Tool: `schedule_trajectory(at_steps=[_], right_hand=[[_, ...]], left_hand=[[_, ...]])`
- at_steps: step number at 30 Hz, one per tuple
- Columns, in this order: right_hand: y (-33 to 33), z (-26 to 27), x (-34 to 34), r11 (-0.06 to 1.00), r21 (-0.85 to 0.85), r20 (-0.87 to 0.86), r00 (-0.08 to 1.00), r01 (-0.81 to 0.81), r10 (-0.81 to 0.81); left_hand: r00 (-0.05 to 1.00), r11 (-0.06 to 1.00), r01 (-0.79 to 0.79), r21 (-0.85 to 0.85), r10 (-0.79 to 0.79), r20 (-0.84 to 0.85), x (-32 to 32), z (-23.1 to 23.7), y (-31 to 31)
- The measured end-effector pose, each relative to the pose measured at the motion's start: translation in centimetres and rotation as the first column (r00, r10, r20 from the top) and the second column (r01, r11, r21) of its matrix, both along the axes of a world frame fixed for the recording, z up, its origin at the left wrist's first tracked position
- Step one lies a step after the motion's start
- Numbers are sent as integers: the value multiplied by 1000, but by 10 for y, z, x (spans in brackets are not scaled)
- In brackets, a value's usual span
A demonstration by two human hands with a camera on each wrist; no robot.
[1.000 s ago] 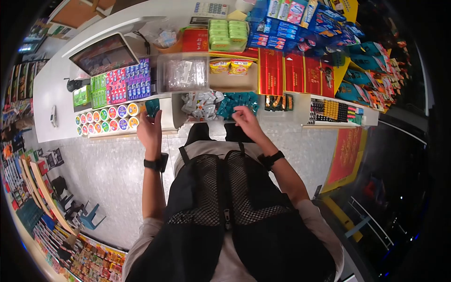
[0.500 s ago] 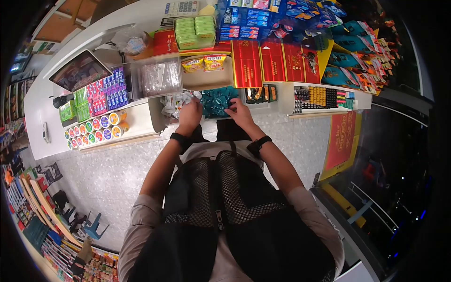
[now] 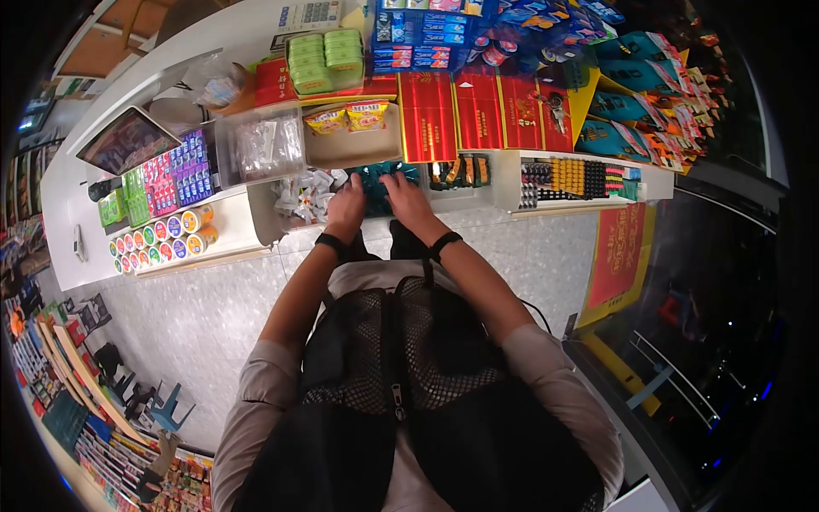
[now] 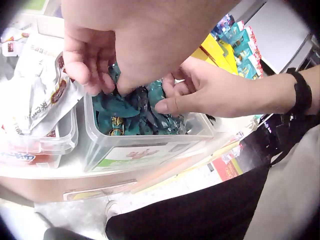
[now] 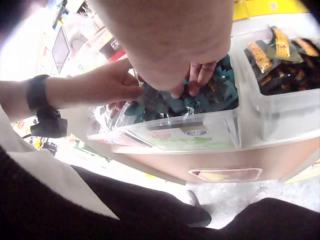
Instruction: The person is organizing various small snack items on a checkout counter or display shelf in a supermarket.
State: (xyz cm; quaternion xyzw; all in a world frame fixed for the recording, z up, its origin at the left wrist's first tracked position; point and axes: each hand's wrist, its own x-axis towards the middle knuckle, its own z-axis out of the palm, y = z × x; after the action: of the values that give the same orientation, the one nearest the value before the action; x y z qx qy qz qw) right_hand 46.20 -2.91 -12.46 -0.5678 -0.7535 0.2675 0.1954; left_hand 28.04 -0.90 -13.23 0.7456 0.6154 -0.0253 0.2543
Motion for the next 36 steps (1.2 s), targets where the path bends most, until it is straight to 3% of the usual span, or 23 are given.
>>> schedule_trajectory(at_steps=[3,8,10,14,16,18,21,25,26,28,30,34,36], right_hand=[[7,-6,4,993,-113,-63,998,-24,17],[17,-26,10,984,-133,-105,989,-121,108],[19,-38,7,992,-111,19,998,-63,66],[30,-53,9,979,-174,2,994,-103,105],[38,-39,5,959,-255,56,988,-122,141],[39,-33,3,949,-285,57,986,-136,159],[32,-32,9,960,-207,-3,981,-190,193],[16,-2,24,962,-173,-111,975,-212,195],[10,5,27,973,-126,-153,973,-192,172],[-1,13,34,984,-74,-180,973,-160,145],[-12,24,43,980,-192,-194,981,-44,6],[-38,42,70,948,-263,-229,943,178,-241],[-42,40,85,920,-284,-191,924,270,-330]], left_hand=[[994,1000,13,5,-13,-107,8,-6,2],[982,999,1,34,6,-189,24,-7,3],[972,999,-30,10,32,-233,26,-6,5],[982,998,-64,2,63,-176,20,7,-14],[984,994,-54,93,69,-166,15,10,-30],[984,995,-98,34,102,-143,6,20,-40],[983,979,-180,100,177,38,-11,40,-55],[990,970,-138,201,144,-14,-27,72,-43],[990,971,-135,196,138,-3,-28,74,-41],[999,955,5,296,-16,34,-26,72,-28],[996,954,72,291,-84,30,-28,57,-17],[989,983,81,166,-59,-136,-32,33,-11],[991,995,36,95,-24,-129,-40,32,-7]])
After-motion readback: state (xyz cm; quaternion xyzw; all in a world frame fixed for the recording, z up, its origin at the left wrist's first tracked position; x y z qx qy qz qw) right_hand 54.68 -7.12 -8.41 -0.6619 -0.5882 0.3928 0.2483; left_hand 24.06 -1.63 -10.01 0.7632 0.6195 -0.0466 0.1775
